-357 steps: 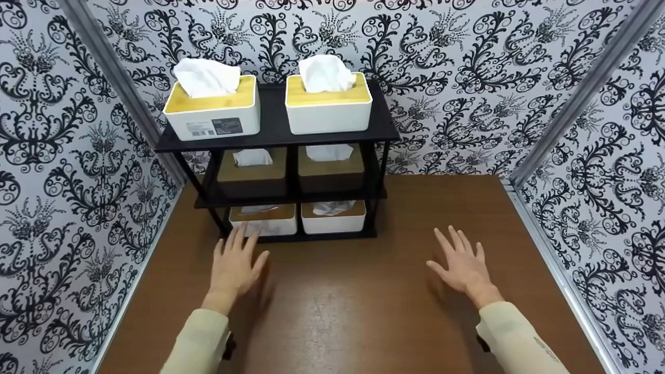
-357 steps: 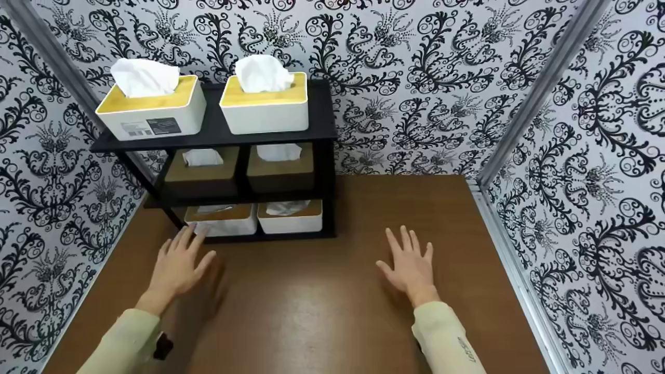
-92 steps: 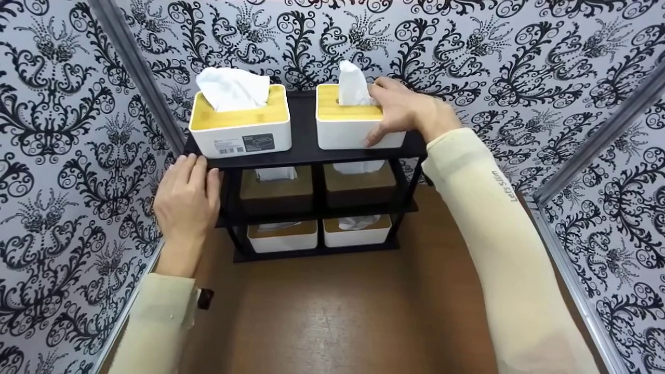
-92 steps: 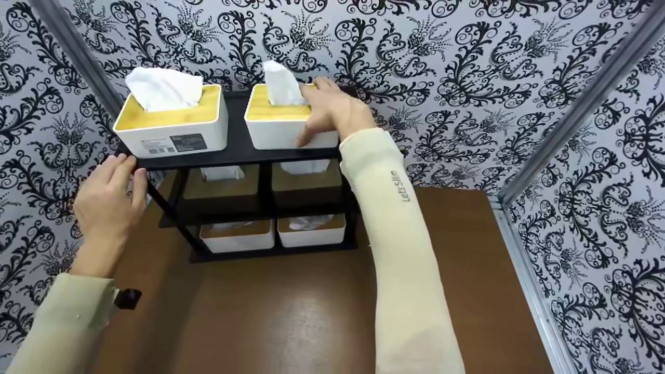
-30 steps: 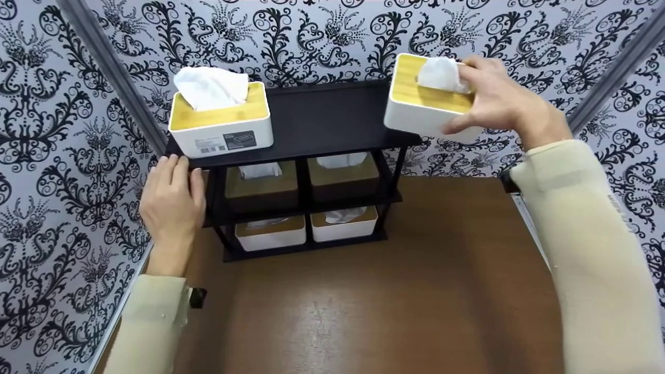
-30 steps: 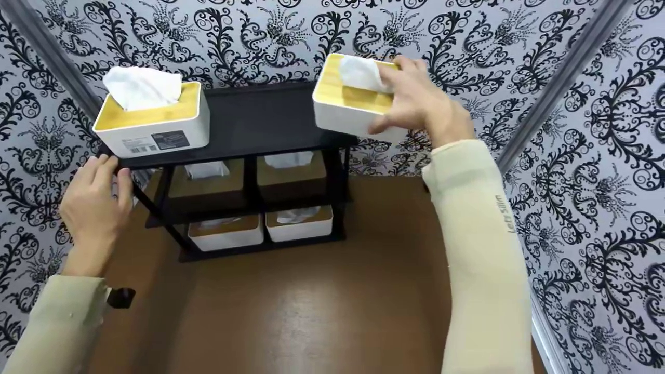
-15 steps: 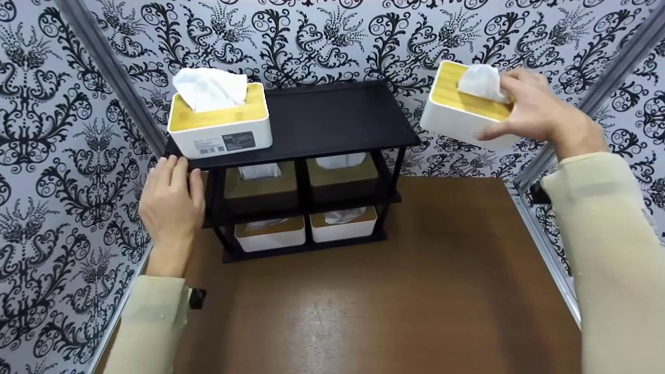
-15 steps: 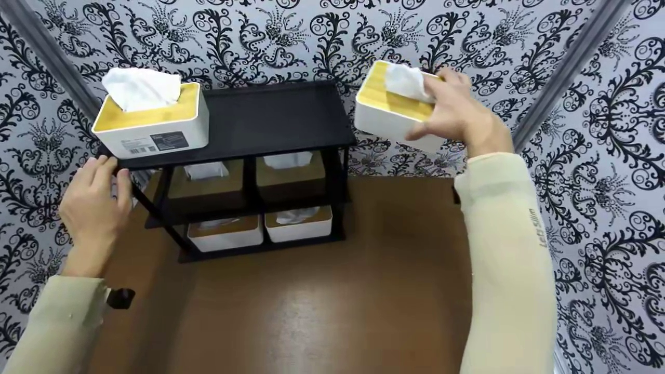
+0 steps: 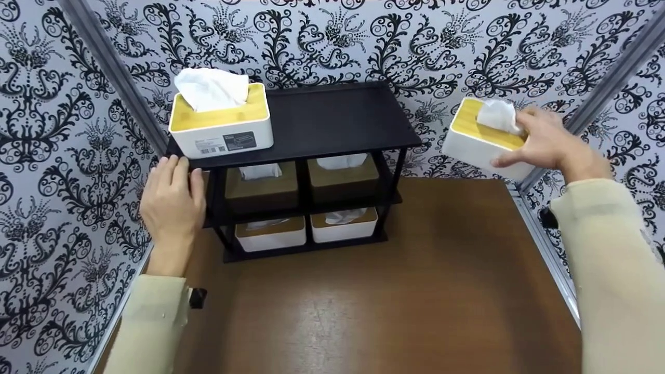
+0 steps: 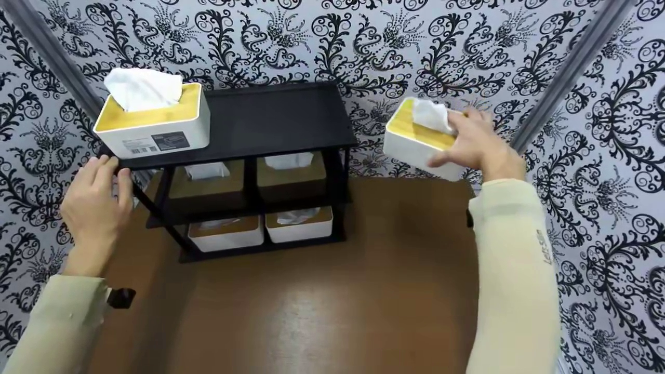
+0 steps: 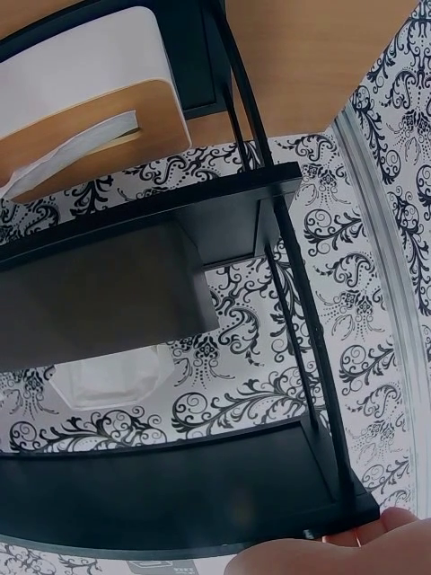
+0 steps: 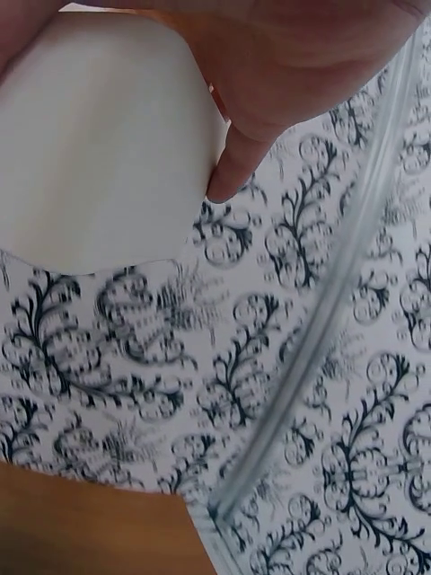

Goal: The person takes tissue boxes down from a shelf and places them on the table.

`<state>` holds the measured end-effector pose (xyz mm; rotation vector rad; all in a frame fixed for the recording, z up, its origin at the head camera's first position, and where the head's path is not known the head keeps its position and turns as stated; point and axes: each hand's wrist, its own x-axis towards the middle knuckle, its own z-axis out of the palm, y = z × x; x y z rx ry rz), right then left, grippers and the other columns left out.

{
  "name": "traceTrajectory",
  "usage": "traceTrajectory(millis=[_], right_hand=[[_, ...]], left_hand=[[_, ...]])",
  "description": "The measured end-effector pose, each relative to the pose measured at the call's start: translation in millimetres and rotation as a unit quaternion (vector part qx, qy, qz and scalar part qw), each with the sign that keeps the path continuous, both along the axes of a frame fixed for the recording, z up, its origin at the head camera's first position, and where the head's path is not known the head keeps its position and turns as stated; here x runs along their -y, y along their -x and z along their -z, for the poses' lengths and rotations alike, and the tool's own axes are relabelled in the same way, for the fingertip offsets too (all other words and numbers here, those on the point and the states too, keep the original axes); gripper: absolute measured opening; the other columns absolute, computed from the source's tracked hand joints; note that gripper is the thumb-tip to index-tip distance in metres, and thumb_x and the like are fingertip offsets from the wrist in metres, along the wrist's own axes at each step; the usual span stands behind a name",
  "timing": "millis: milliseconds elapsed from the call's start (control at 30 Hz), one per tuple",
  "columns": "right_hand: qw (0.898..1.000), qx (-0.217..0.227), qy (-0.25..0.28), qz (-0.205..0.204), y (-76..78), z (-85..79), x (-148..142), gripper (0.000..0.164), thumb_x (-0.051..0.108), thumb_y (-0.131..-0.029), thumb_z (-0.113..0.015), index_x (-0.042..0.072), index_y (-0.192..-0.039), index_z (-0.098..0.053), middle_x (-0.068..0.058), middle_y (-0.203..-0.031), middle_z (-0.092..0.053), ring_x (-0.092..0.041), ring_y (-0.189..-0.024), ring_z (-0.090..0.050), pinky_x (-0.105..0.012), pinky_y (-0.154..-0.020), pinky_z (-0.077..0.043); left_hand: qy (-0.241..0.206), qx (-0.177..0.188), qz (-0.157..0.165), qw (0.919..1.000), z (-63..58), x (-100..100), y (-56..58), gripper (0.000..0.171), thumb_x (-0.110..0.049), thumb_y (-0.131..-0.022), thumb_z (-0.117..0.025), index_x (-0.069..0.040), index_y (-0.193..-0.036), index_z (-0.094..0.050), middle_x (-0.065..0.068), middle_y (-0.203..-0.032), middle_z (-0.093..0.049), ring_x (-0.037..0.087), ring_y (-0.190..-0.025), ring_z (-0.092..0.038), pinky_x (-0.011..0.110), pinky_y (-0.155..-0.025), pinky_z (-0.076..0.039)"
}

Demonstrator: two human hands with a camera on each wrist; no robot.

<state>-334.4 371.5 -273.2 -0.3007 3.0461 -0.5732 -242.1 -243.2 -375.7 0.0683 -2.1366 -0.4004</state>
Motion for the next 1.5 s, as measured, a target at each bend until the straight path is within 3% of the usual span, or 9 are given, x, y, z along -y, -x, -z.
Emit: traceTrajectory(millis=[367,533,867,1133,1333,1500], right_hand=[[1.000,0.030,0.000,0.007,-0.4,49.6,-9.9,0.099,0.042,-0.063,-0.087,0.008,-0.144,-0.042,-0.027,-0.133,-0.036,-0.045,-0.120,-0.025,-0.071,-0.091,-0.033],[0.999,0.038,-0.018,-0.004,-0.6,71.4,-4.5,0.104,0.042,-0.062,-0.087,0.009,-0.147,-0.038,-0.029,-0.140,-0.031,-0.046,-0.123,-0.024,-0.074,-0.093,-0.031],[0.998,0.037,-0.037,-0.034,-3.7,116.6,4.2,0.105,0.046,-0.057,-0.088,0.015,-0.146,-0.041,-0.027,-0.138,-0.034,-0.045,-0.120,-0.030,-0.076,-0.094,-0.034],[0.996,0.057,-0.053,-0.038,-9.4,150.4,1.3,0.108,0.049,-0.057,-0.087,0.015,-0.148,-0.038,-0.034,-0.148,-0.025,-0.054,-0.130,-0.024,-0.082,-0.097,-0.027],[0.996,0.054,-0.052,-0.051,-9.9,171.6,4.6,0.103,0.047,-0.056,-0.087,0.013,-0.143,-0.045,-0.035,-0.146,-0.027,-0.055,-0.134,-0.019,-0.081,-0.103,-0.022],[0.996,0.038,-0.048,-0.066,-10.2,190.5,9.6,0.096,0.041,-0.053,-0.087,0.010,-0.136,-0.051,-0.031,-0.134,-0.038,-0.053,-0.128,-0.026,-0.076,-0.103,-0.028]], left_hand=[[0.001,0.014,-0.003,0.9999,-1.1,0.7,1.0,0.038,-0.029,-0.098,-0.052,-0.001,-0.120,-0.066,0.018,-0.127,-0.065,0.037,-0.126,-0.056,0.043,-0.115,-0.039],[0.004,0.014,-0.004,0.9999,-0.8,2.2,0.9,0.038,-0.029,-0.099,-0.051,-0.001,-0.120,-0.066,0.018,-0.127,-0.065,0.037,-0.126,-0.056,0.044,-0.115,-0.040],[0.002,0.018,-0.009,0.9998,0.4,3.1,0.0,0.038,-0.029,-0.099,-0.051,-0.001,-0.121,-0.065,0.018,-0.128,-0.064,0.036,-0.127,-0.056,0.044,-0.116,-0.038],[0.001,0.020,-0.008,0.9998,1.1,-0.3,1.1,0.038,-0.029,-0.099,-0.051,-0.001,-0.121,-0.065,0.018,-0.129,-0.064,0.037,-0.127,-0.056,0.046,-0.115,-0.039],[-0.002,0.021,-0.009,0.9997,1.1,0.2,2.3,0.038,-0.029,-0.099,-0.051,-0.002,-0.121,-0.065,0.017,-0.129,-0.064,0.036,-0.127,-0.056,0.045,-0.115,-0.039],[-0.002,0.018,-0.012,0.9998,0.6,1.1,2.2,0.038,-0.029,-0.099,-0.051,-0.002,-0.121,-0.065,0.017,-0.129,-0.064,0.036,-0.127,-0.056,0.044,-0.116,-0.038]])
